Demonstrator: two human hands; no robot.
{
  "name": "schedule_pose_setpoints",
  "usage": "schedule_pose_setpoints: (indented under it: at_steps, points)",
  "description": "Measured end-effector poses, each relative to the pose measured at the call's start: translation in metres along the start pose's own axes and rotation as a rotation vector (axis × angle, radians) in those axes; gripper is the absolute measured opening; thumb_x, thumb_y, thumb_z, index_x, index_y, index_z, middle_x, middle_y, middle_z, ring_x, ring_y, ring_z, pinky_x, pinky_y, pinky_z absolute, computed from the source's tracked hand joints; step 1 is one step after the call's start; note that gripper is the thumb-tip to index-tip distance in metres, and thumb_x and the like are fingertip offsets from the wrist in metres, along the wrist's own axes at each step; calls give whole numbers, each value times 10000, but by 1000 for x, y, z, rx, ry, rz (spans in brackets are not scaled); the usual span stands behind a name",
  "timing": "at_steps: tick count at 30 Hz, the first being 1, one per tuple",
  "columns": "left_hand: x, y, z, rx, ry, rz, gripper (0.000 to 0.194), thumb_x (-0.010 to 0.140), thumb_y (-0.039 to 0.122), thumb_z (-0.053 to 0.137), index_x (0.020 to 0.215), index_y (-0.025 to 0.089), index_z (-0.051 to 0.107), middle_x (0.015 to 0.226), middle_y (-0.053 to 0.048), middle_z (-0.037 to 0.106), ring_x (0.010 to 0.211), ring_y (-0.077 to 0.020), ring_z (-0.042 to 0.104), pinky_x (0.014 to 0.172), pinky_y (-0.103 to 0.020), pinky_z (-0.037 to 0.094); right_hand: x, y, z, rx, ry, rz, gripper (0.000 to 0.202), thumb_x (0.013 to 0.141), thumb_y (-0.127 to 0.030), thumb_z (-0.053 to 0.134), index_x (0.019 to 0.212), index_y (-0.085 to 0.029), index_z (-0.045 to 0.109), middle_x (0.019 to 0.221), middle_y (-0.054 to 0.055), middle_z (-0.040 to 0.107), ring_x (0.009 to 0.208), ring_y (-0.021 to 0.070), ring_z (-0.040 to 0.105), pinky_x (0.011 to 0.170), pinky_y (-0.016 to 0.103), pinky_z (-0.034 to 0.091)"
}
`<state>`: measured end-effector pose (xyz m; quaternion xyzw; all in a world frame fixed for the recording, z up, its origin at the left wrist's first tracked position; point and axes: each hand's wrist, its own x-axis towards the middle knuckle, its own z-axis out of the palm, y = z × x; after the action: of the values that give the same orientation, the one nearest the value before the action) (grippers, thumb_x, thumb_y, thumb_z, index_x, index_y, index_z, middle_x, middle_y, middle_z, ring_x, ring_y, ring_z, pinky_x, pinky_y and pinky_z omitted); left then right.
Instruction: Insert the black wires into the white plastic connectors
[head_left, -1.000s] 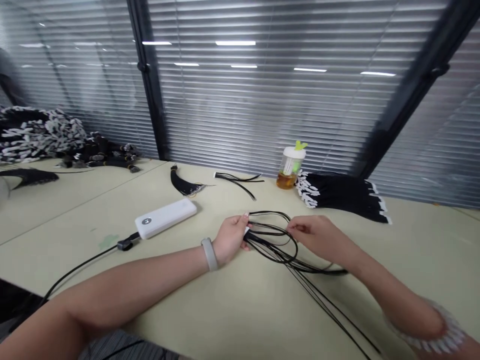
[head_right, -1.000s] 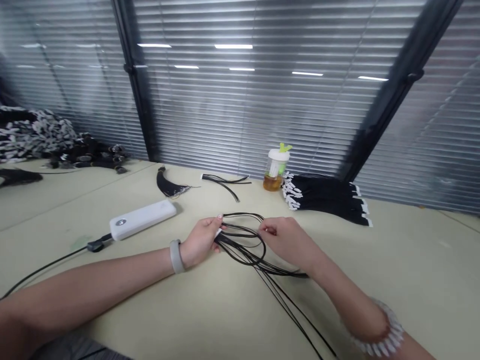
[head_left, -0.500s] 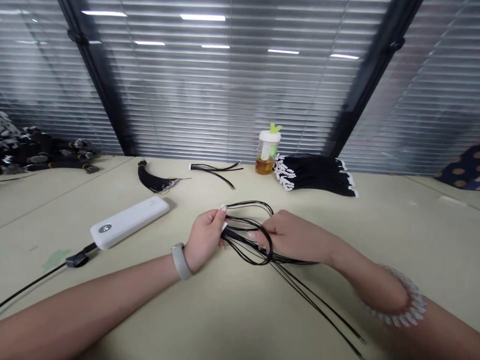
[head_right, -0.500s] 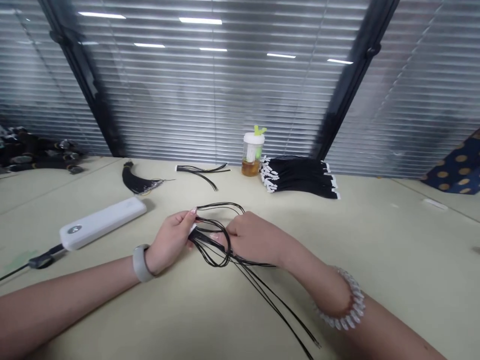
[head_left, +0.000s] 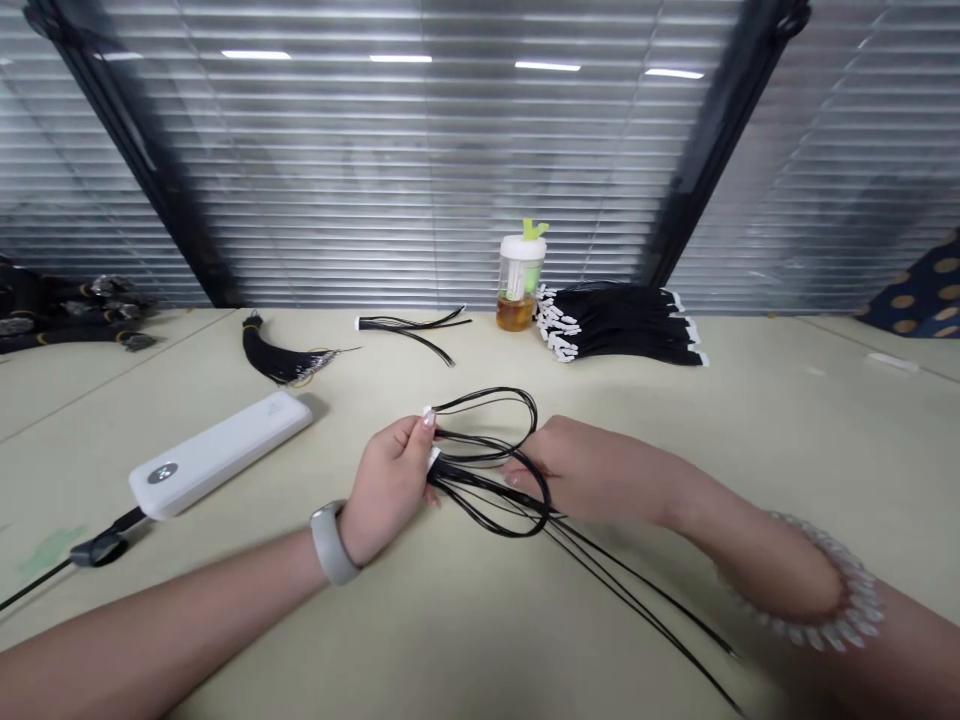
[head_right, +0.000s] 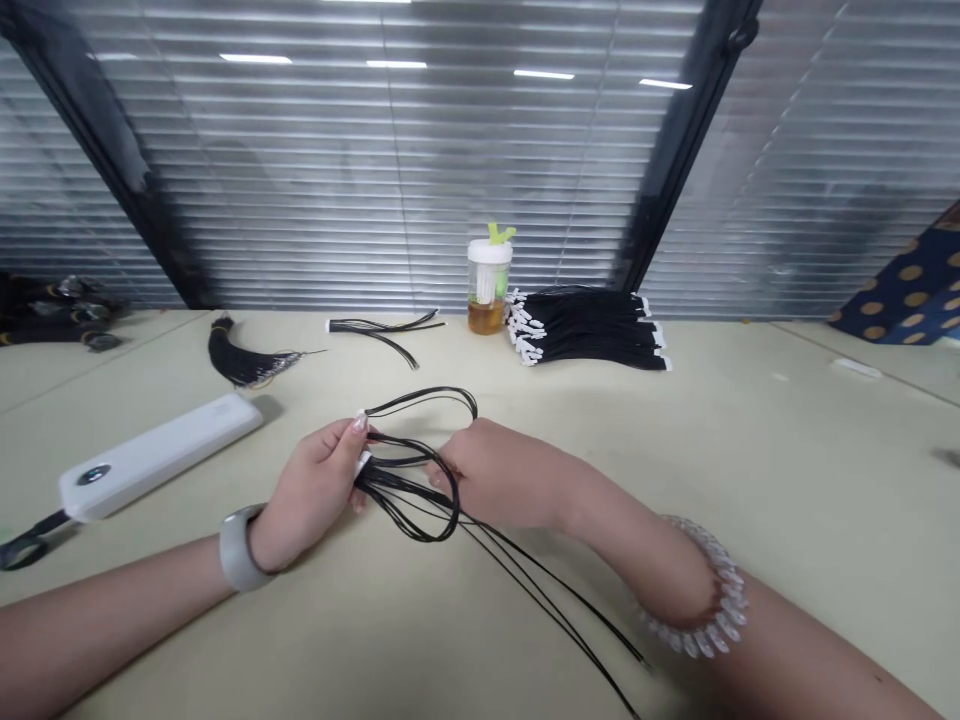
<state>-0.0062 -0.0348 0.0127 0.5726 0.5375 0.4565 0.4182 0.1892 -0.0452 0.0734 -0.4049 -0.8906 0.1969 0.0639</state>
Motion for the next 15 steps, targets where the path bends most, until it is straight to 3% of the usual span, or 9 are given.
schedule_pose_setpoints:
  at_steps: [4,10,15]
  points:
    - [-3,1,0,51,5,38,332,827,457,431,703,163,523,418,64,399,291,-80,412,329,-189,313,6,-6,6,112,88,-56,311,873,-253,385,578,-165,429,532,-43,411,512,75,323,500,204,293]
    - [-7,0,0,96,-53,90,322,838,449,402,718,167,503,473,58,419,326,-87,462,358,-195,352,15,-11,27,123,246,-90,259,850,-222,430,600,-162,459,534,-45,440,500,67,344,491,207,277]
    - [-8,1,1,108,-69,87,351,846,470,376,732,168,516,493,51,411,329,-82,448,352,-192,350,19,-12,35,-1,227,-41,246,845,-207,417,602,-171,406,544,-28,454,495,78,365,499,220,288]
